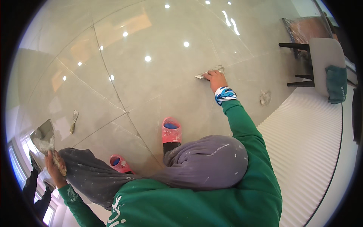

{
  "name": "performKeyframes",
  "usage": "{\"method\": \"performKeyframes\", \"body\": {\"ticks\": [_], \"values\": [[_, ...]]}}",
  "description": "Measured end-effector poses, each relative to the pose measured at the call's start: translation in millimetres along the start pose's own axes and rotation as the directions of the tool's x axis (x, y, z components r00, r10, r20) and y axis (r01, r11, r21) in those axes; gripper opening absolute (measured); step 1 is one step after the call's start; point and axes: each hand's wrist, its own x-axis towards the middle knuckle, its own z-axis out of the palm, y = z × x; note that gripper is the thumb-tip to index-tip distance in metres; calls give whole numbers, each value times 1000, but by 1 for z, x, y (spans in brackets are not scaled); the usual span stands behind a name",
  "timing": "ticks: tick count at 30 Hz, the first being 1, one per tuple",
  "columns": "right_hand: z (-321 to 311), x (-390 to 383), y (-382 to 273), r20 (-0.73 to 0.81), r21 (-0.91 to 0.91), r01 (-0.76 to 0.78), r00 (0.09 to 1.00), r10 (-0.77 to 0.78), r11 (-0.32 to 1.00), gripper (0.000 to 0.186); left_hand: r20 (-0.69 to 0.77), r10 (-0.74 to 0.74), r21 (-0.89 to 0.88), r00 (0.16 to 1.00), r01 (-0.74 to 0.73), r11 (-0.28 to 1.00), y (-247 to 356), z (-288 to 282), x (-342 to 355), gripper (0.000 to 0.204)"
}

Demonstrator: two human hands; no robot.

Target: The person applies grout to the seams between floor tiles using a putty knife and a smaller scraper, then wipes the excess away with a cloth.

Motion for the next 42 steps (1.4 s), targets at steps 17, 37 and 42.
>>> {"method": "performKeyframes", "body": {"ticks": [17, 37, 42], "values": [[-10, 0, -94, 41, 7, 50, 998, -51, 999, 41, 124, 11, -124, 992, 5, 992, -18, -57, 11, 24], [9, -38, -181, -52, 89, 50, 998, -45, 995, 44, 128, -19, -169, 992, 41, 985, -21, -58, 28, 27], [-21, -37, -163, 240, 190, -57, 971, 10, 980, 48, 18, -47, -180, 999, 50, 982, -21, -85, 13, 28]]}}
